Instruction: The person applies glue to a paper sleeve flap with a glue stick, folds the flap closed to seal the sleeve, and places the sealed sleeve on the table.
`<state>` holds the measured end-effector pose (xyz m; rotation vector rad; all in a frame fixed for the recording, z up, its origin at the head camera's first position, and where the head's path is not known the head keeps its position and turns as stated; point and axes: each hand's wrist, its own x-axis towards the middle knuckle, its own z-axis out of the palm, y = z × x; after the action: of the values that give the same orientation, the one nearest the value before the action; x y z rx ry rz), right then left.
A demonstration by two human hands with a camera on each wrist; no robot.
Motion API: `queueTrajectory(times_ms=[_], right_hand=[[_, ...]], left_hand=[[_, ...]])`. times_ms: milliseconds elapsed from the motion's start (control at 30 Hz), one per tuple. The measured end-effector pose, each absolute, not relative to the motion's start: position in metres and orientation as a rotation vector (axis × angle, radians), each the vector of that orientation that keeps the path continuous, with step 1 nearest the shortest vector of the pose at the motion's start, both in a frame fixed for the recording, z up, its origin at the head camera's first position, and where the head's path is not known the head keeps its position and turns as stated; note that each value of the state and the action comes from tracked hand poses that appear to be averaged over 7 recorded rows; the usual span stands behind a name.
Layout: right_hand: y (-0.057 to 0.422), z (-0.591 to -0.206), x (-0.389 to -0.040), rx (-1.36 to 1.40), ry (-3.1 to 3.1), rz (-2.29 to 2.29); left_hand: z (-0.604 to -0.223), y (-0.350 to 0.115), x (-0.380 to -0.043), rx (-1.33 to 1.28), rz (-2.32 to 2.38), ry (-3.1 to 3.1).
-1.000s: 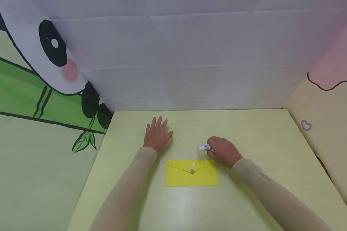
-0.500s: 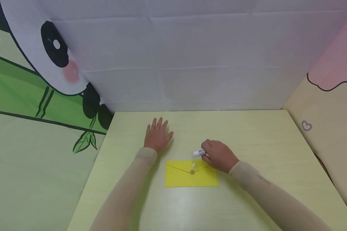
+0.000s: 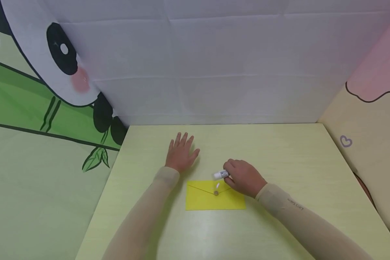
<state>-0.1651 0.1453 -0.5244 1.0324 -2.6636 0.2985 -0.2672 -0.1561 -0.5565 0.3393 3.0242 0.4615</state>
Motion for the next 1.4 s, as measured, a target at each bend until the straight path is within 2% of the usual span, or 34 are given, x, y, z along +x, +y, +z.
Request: queueTrajectory(times_ms=[667, 1400], right_hand=[[0.146, -0.527, -0.166, 1.038, -2.617, 0.287], [0.148, -0.523, -0.167, 1.015, -2.628, 0.299]], left_hand=[[-0.522, -0.118, -0.238, 0.556, 0.476, 3.072], [-0.493, -0.101, -0.206, 0.684, 0.759, 2.972]])
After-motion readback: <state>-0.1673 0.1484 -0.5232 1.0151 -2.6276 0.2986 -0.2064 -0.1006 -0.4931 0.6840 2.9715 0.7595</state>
